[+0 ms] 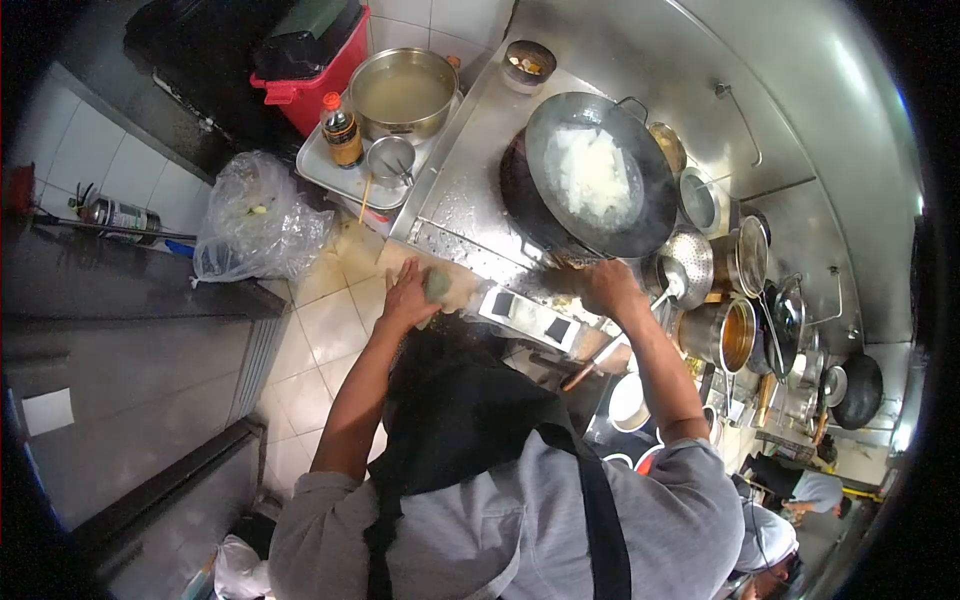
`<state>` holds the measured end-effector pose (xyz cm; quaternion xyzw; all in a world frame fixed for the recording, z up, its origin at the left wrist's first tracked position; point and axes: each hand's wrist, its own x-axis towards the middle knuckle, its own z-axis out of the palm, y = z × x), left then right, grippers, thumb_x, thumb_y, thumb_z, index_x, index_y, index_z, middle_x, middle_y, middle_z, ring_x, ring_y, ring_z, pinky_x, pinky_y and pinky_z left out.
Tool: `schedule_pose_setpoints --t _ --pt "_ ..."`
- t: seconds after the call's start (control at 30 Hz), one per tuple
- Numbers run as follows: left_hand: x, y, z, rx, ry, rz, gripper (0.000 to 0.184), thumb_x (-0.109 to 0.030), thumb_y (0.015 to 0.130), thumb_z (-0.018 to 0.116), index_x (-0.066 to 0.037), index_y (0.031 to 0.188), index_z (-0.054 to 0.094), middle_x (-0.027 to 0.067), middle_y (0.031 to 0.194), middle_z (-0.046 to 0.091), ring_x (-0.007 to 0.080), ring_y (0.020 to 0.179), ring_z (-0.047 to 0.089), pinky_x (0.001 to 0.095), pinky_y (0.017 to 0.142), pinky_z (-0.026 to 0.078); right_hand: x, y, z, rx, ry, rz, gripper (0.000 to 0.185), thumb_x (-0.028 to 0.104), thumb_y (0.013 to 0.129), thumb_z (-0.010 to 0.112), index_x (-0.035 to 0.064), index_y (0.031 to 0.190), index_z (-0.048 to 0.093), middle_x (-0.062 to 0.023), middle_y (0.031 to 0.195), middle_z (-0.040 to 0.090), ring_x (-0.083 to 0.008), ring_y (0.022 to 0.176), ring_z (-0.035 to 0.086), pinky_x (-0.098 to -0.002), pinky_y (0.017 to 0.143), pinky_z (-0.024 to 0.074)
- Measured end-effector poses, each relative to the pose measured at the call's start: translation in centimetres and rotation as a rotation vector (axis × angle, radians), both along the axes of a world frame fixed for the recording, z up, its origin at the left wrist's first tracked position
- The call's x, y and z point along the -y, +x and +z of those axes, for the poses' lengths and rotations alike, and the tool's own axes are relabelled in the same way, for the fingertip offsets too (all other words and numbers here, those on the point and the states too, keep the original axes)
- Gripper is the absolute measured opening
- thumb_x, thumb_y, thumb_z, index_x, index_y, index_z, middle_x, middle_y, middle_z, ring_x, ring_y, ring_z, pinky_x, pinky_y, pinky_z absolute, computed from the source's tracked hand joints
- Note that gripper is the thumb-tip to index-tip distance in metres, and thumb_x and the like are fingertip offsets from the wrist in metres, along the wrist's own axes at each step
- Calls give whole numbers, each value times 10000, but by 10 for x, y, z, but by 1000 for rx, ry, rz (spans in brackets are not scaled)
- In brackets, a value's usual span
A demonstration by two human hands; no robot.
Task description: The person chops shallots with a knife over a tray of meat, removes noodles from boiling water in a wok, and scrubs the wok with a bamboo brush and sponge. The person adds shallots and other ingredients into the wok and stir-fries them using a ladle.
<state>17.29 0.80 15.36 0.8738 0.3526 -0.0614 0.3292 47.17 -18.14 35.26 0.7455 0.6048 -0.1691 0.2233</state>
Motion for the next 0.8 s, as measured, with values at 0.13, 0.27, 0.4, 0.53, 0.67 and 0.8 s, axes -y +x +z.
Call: schedule_pose_setpoints --t 0.13,0.27,0.4,0.53,0.67,0.8 --pt "-11 13 -23 49 99 -33 918 -434 675 723 -14 1424 396 185 1562 254 279 1476 172 555 1181 78 -44 -27 -30 -239 368 -331 347 329 822 633 88 1065 689 -225 881 684 -405 868 665 -493 786 538" --pt "-16 17 -38 33 38 -36 901 -418 667 725 -12 1410 417 190 1554 272 293 1473 179 562 1177 85 -102 -51 -103 -252 473 -658 365 322 834 615 80 1104 661 -246 975 678 -411 922 665 -489 837 534" --pt "-9 20 3 36 31 -37 880 -414 670 726 -6 1394 436 197 1550 277 300 1471 184 572 1173 95 -52 -54 -52 -339 322 -645 393 324 858 536 75 1146 637 -243 1014 676 -414 970 652 -486 855 527" --pt "-5 16 -19 41 91 -11 858 -395 678 729 -10 1390 443 201 1548 278 302 1468 191 587 1166 105 51 -1 -49 -124 9 -595 348 300 839 551 114 1103 682 -222 1039 681 -397 989 658 -471 863 527" --pt "-5 14 -9 84 76 0 878 -394 682 734 12 1397 426 200 1553 268 305 1465 197 600 1160 105 102 32 -1 99 48 -444 210 173 775 573 69 869 730 -172 845 714 -311 837 713 -406 743 569" --pt "-5 16 4 40 44 -55 893 -400 692 730 23 1409 406 203 1558 251 307 1468 188 599 1160 99 93 23 18 51 29 -262 208 192 778 608 55 905 699 -173 871 702 -324 817 702 -418 714 568"
